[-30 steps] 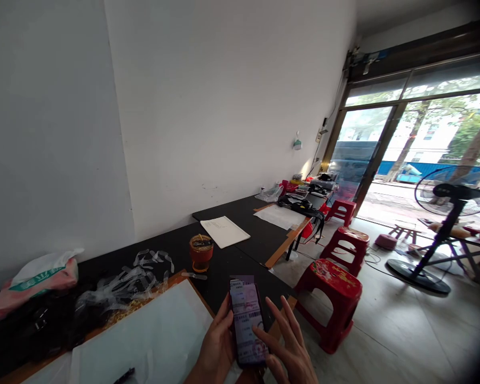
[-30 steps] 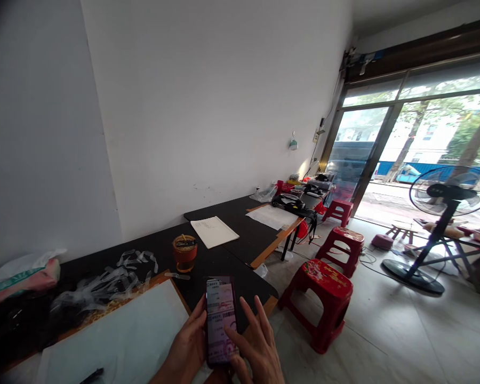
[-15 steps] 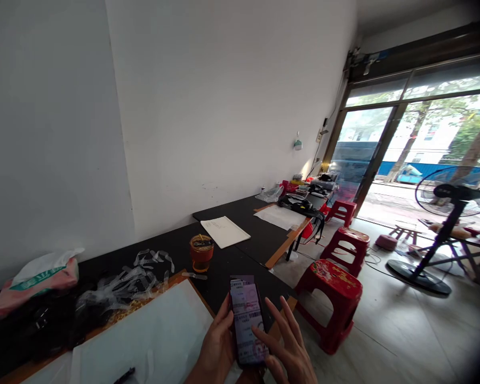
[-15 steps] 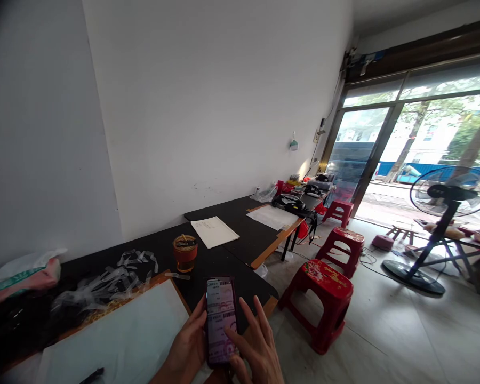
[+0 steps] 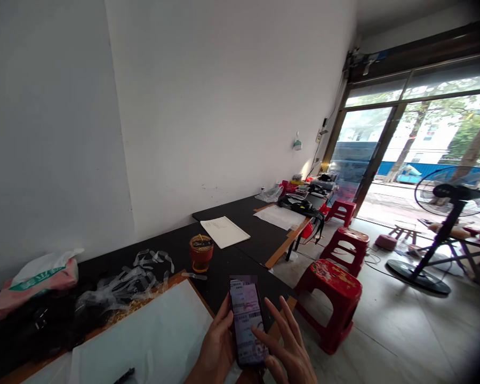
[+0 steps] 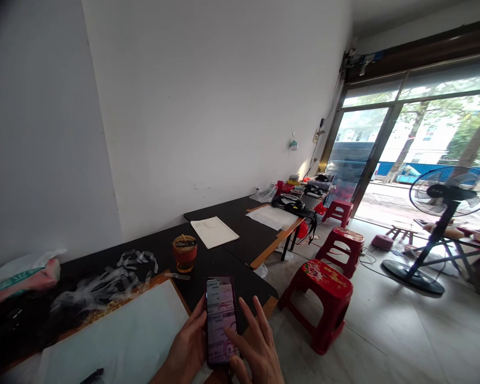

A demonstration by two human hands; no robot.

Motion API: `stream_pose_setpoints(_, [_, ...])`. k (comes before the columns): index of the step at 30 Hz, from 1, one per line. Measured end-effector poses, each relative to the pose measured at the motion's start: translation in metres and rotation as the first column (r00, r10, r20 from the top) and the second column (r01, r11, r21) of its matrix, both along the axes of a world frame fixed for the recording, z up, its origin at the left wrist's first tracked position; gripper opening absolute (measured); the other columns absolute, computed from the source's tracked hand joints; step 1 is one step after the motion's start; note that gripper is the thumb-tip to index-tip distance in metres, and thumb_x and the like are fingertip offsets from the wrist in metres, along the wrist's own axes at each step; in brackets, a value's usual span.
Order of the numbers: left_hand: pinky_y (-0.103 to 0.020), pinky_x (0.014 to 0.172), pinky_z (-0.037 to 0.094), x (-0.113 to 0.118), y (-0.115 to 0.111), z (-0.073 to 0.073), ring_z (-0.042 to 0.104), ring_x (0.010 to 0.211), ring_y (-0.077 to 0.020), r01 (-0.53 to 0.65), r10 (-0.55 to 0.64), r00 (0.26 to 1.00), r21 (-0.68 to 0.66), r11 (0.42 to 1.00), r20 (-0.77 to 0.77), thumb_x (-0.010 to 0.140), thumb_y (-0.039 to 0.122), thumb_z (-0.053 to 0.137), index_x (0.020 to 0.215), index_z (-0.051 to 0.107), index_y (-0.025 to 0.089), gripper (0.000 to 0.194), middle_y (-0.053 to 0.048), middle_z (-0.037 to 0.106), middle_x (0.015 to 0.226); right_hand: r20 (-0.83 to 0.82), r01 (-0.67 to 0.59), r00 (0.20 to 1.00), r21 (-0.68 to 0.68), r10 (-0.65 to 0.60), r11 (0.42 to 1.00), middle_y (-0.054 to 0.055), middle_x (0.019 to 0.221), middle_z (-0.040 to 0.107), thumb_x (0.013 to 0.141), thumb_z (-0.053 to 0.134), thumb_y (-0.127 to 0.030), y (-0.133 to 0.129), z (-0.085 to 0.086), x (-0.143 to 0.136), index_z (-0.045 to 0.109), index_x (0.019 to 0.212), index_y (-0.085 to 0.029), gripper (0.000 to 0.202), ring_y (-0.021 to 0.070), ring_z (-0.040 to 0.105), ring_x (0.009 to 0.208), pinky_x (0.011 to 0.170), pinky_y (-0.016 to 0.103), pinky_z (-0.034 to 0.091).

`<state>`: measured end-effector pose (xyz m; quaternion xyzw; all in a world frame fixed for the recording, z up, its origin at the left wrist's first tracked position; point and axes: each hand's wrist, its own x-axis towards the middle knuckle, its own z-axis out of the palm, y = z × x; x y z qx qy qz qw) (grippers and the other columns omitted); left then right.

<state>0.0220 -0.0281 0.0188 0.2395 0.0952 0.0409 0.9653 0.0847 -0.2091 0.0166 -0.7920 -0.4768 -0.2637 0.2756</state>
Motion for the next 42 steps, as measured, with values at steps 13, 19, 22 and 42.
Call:
stream_pose_setpoints(13, [-0.042, 0.105, 0.041, -0.001, -0.003, 0.003, 0.054, 0.130, -0.0298, -0.028, 0.028, 1.000, -0.004, 1.000, -0.001, 0.093, 0.029, 0.055, 0.156, 0.018, 0.027, 0.073, -0.011, 0.056, 0.145, -0.022, 0.013, 1.000, -0.032, -0.014, 0.999, -0.001, 0.164, 0.022, 0.101, 0.039, -0.045, -0.001, 0.000, 0.000, 0.057, 0.135, -0.041, 0.039, 0.0425, 0.015, 0.150, 0.101, 0.068, 0.047])
stream_pose_setpoints(19, [-0.039, 0.106, 0.039, -0.001, -0.001, 0.002, 0.049, 0.134, -0.0290, -0.009, 0.009, 1.000, -0.032, 0.999, -0.003, 0.093, 0.030, 0.056, 0.156, 0.018, 0.028, 0.074, -0.010, 0.055, 0.147, -0.019, 0.001, 1.000, -0.019, -0.001, 1.000, -0.001, 0.165, 0.022, 0.100, 0.041, -0.044, -0.001, -0.003, 0.003, 0.057, 0.135, -0.039, 0.039, 0.0426, 0.015, 0.150, 0.102, 0.067, 0.046])
stream_pose_setpoints(22, [-0.039, 0.106, 0.040, -0.002, -0.002, 0.004, 0.050, 0.134, -0.0290, -0.016, 0.016, 1.000, -0.030, 0.999, -0.015, 0.093, 0.029, 0.055, 0.156, 0.018, 0.027, 0.073, -0.011, 0.055, 0.146, -0.017, -0.004, 1.000, -0.034, 0.003, 0.999, 0.000, 0.165, 0.020, 0.100, 0.041, -0.044, -0.001, -0.004, 0.003, 0.055, 0.137, -0.039, 0.040, 0.0430, 0.013, 0.150, 0.102, 0.068, 0.046])
stream_pose_setpoints(42, [-0.044, 0.108, 0.038, 0.002, 0.000, -0.004, 0.044, 0.137, -0.0320, -0.008, 0.008, 1.000, 0.016, 1.000, -0.017, 0.093, 0.031, 0.055, 0.155, 0.018, 0.028, 0.072, -0.011, 0.052, 0.148, 0.010, -0.004, 1.000, -0.004, 0.004, 1.000, 0.001, 0.164, 0.022, 0.101, 0.037, -0.043, -0.007, 0.004, 0.002, 0.055, 0.137, -0.038, 0.041, 0.0423, 0.015, 0.150, 0.100, 0.069, 0.047])
